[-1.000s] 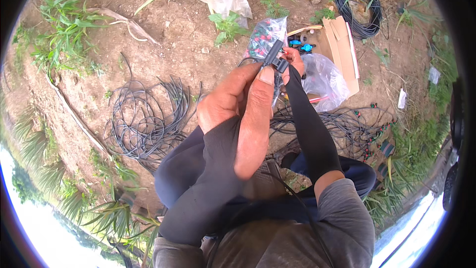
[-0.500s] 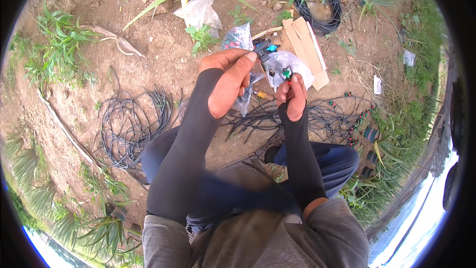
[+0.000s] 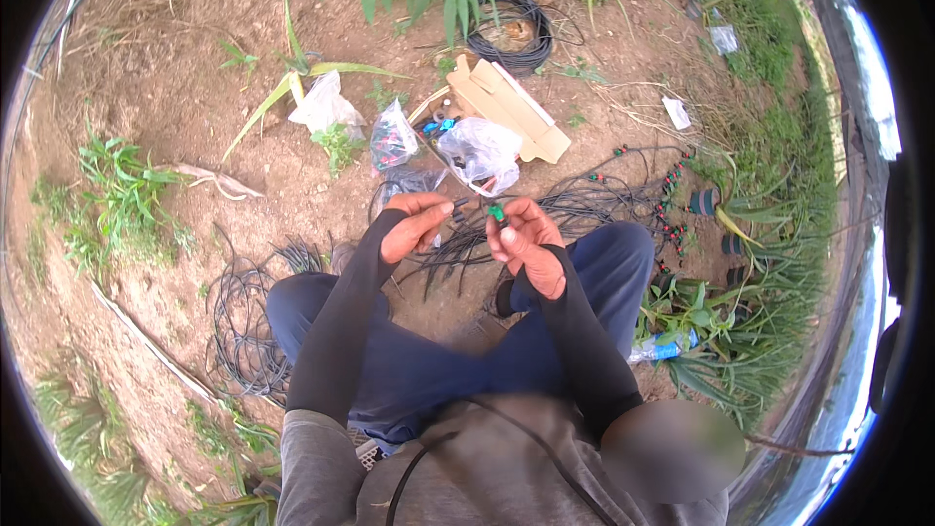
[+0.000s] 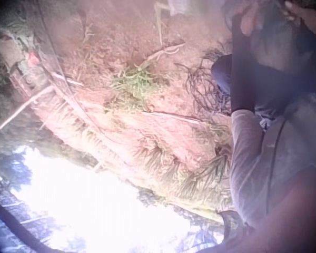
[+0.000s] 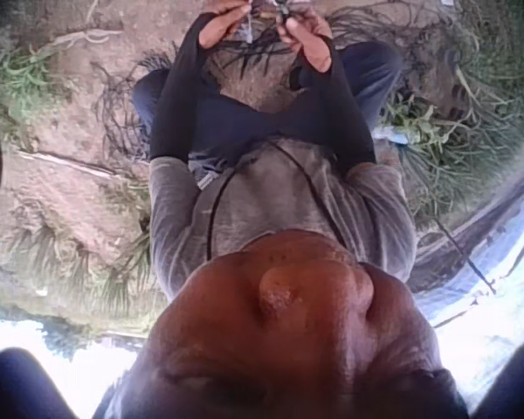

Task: The person sits on the ground and assembles irrigation lines by stripping wire ends with pliers, inserting them into black connectors, and attaching green and red fittings. The person handles multiple wire segments and tools throughout the process.

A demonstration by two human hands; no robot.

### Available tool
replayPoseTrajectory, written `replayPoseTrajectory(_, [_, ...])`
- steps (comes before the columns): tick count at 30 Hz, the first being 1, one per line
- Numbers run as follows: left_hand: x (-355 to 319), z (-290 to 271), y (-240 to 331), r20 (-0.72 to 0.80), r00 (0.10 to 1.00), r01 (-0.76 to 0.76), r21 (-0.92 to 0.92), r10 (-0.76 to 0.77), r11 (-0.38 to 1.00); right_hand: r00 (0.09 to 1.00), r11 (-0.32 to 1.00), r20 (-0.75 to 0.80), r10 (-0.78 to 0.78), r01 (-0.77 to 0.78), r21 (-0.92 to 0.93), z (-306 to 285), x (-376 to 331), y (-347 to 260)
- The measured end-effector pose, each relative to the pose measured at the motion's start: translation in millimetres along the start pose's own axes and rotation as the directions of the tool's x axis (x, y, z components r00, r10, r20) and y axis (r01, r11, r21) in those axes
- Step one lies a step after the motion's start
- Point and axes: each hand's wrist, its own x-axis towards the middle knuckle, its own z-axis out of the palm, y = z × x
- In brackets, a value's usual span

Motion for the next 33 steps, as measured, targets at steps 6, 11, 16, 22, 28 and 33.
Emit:
replayPoseTrajectory(6, [-27, 50, -22, 0.042, 0.998, 0.047, 0.132, -0.053, 0.990, 0.996, 0.977, -0.078, 0.046, -0.061, -0.203, 0, -64, -16])
replayPoseTrajectory(11, [-56, 85, -26, -0.009, 1.000, 0.025, 0.147, -0.024, 0.989, 0.993, 0.925, -0.082, -0.087, 0.050, -0.377, -20, -94, -16])
replayPoseTrajectory(16, [-78, 115, -38, -0.096, 0.995, 0.020, 0.090, -0.012, 0.996, 0.980, 0.926, -0.118, -0.164, 0.111, -0.361, -7, -112, -32])
replayPoseTrajectory(22, [-96, 126, -48, -0.125, 0.991, -0.049, 0.050, 0.055, 0.998, 0.993, 0.954, 0.015, -0.116, 0.115, -0.275, -12, -116, -22])
replayPoseTrajectory(28, [-108, 142, -30, -0.184, 0.983, 0.000, 0.075, 0.014, 0.997, 0.994, 0.998, -0.104, 0.014, -0.008, 0.062, -11, -121, -16])
replayPoseTrajectory(33, [-112, 140, -34, -0.192, 0.981, 0.047, 0.066, -0.034, 0.997, 0.995, 0.999, -0.089, 0.048, -0.045, 0.031, -11, -119, -10])
